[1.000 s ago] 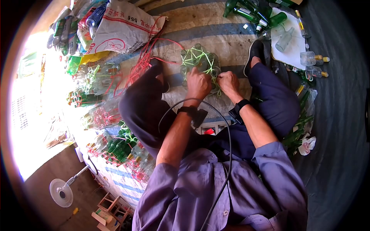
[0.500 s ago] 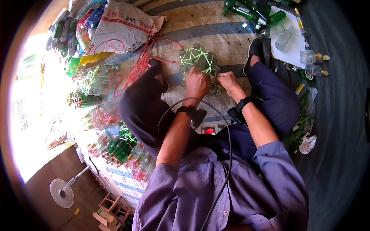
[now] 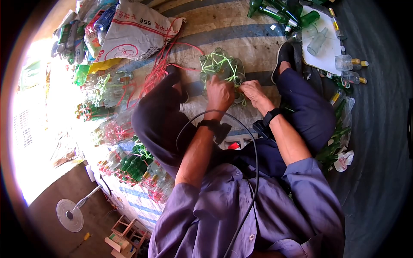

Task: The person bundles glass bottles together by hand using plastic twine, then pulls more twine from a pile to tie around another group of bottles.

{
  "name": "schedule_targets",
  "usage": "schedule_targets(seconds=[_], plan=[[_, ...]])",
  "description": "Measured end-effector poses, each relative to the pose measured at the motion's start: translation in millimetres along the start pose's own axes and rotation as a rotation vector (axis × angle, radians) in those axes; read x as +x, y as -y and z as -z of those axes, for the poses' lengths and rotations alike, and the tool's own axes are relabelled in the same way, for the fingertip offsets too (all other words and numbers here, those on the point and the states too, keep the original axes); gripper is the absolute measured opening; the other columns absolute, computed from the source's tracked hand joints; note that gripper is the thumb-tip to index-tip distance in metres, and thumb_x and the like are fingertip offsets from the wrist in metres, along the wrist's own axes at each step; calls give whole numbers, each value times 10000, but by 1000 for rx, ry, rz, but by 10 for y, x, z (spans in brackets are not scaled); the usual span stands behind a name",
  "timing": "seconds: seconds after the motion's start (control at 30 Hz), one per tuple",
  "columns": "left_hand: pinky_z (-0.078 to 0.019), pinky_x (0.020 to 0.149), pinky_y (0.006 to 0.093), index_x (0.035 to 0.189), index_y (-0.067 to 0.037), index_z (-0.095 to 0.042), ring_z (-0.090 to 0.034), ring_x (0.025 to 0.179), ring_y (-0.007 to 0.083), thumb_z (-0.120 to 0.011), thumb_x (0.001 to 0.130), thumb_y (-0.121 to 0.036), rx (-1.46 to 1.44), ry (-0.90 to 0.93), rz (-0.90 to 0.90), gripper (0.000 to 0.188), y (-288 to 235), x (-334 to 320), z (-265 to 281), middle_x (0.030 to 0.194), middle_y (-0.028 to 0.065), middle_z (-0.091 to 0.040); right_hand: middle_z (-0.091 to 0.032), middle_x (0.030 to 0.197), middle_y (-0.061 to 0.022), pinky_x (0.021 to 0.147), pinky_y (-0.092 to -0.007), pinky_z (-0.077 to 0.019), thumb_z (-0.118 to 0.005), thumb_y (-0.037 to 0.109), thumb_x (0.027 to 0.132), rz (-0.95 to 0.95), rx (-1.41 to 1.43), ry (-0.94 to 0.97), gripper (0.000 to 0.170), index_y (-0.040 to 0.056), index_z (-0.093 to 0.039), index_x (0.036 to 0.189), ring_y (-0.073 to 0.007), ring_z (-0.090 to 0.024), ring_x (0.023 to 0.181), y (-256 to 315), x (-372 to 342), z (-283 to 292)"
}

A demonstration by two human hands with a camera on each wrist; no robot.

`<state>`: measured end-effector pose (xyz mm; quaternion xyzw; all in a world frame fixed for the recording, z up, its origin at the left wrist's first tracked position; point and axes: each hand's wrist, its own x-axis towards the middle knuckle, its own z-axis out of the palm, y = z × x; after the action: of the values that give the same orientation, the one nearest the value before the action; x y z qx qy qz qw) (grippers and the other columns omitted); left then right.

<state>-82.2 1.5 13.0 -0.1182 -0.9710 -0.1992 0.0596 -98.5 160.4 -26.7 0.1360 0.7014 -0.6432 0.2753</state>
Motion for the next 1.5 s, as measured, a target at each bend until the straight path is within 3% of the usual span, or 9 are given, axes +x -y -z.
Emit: schedule_targets(seconds=[0.17,0.33,0.43,0.73,0.87,1.03,1.17,1.23,1.5], plan=[[-435,711,444,681,-131,-720,-552,810,297,-668,734,-227,-5,33,13,122,26,37,-10,715,43,-675,-548,553,-86,548,-344,-410,-656,135,720,72,-40,-36,199,-31,-591,632,-118,-487,554,-69,5,5],[-444,714,443,688,-121,-723,-555,814,302,-663,738,-218,-8,56,19,124,27,45,-4,726,53,-678,-535,610,28,538,-290,-392,-666,172,789,-14,183,-34,246,-24,-625,647,-72,-484,600,-17,-89,-18],[-443,715,441,688,-117,-722,-554,813,305,-659,739,-213,-28,44,16,125,24,35,-4,728,59,-677,-580,652,39,536,-256,-396,-675,172,805,41,238,-13,237,-27,-664,677,-58,-507,612,-64,-90,-14],[-436,714,437,696,-119,-726,-552,814,305,-657,738,-205,-47,31,14,117,22,29,2,722,56,-672,-601,621,-21,429,-238,-371,-712,161,833,-100,267,-222,167,12,-690,761,-96,-502,457,50,-145,-109],[-435,716,436,697,-119,-726,-553,813,303,-662,732,-203,-50,29,17,111,19,29,3,720,53,-670,-601,618,-18,420,-246,-344,-711,149,836,-107,314,-228,153,13,-688,769,-90,-488,453,-34,-103,-133],[-437,722,432,696,-117,-725,-552,810,301,-669,728,-202,-43,32,11,106,17,35,7,719,54,-669,-594,619,-10,500,-251,-386,-706,112,791,54,438,-232,158,-15,-661,709,-69,-516,566,-145,-65,-184],[-436,726,428,700,-119,-725,-549,806,301,-675,725,-205,-47,37,9,103,19,34,8,722,52,-668,-585,625,7,511,-269,-383,-709,131,802,-43,276,-193,186,-22,-657,710,-73,-499,566,-69,-65,-101],[-436,727,428,703,-120,-726,-548,806,300,-677,724,-206,-48,36,10,101,19,27,0,725,50,-669,-581,651,20,453,-261,-324,-698,236,857,4,256,-138,208,40,-695,787,-84,-474,495,-85,-64,-82],[-431,724,429,720,-129,-728,-544,820,300,-679,727,-212,-42,25,12,98,22,15,-17,740,43,-665,-554,653,28,453,-271,-348,-667,261,864,19,198,-104,225,79,-649,732,-90,-483,522,-88,-51,-52]])
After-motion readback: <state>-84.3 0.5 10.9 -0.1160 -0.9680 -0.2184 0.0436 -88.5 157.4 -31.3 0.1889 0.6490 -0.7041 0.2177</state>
